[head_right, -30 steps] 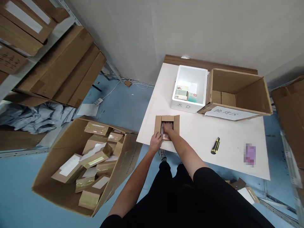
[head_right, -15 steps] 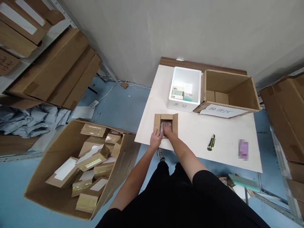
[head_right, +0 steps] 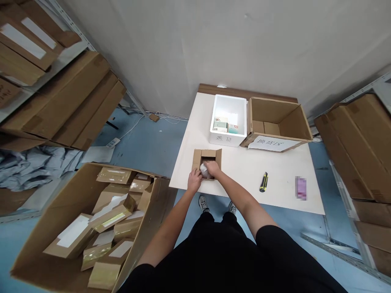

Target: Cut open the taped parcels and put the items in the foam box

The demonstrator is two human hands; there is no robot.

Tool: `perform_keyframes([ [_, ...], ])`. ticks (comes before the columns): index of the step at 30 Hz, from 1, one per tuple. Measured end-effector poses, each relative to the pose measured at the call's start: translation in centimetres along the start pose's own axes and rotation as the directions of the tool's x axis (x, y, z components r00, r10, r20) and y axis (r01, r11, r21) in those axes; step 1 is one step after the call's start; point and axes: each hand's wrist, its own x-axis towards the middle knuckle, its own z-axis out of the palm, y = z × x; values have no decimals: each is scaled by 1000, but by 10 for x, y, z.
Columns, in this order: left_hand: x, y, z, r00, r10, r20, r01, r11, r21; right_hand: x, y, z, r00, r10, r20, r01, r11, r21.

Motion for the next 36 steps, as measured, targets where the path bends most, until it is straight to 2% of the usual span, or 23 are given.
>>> perform_keyframes([
  [3, 2, -8, -8, 1000, -2, -20, 1, 1000, -12, -28, 1, -14, 991, -82, -109, 89, 994, 61],
  [5, 4, -15, -15, 1000, -7, -6, 7, 1000, -4, -47, 12, -26, 972, -87, -217, 116, 985, 125],
  [8, 7, -27, -27, 998, -26, 50, 24, 999, 42, -75, 50, -44, 935, -15, -355, 103, 968, 230],
  [10, 10, -37, -36, 996, -55, 66, 50, 996, 68, -88, 87, -53, 927, 44, -373, 70, 955, 287],
  [13, 11, -47, -48, 994, -60, 94, 53, 996, 77, -92, 144, -53, 959, 99, -265, -6, 944, 331],
  [16, 5, -42, -58, 991, -59, 116, 50, 996, 75, -73, 181, -34, 993, 77, -85, -49, 956, 291],
  [18, -2, -26, -61, 994, -70, 82, 65, 995, 71, -55, 193, -13, 994, 100, 34, -105, 969, 226],
  [20, -6, 2, -55, 997, -70, 25, 69, 997, 46, -41, 198, 10, 981, 167, 96, -182, 969, 169],
  [22, 2, 39, -39, 998, -58, -5, 58, 998, -6, -36, 202, 33, 968, 240, 70, -248, 958, 143],
  [24, 23, 78, -10, 1000, -31, 2, 31, 996, -81, -41, 206, 53, 957, 289, 1, -286, 947, 145],
  [27, 73, 130, 47, 998, 25, 54, -14, 982, -186, -66, 213, 80, 938, 322, -131, -297, 938, 181],
  [29, 107, 157, 86, 988, -19, 151, 50, 978, -204, -87, 218, 96, 915, 339, -217, -296, 932, 209],
  [32, 136, 182, 137, 928, -147, 343, 182, 981, -72, -118, 228, 120, 864, 398, -308, -312, 904, 292],
  [34, 140, 189, 161, 918, -183, 352, 196, 981, -2, -135, 236, 136, 826, 452, -338, -317, 867, 386],
  [36, 139, 192, 175, 943, -163, 291, 185, 982, -48, -149, 243, 151, 798, 500, -336, -306, 817, 489],
])
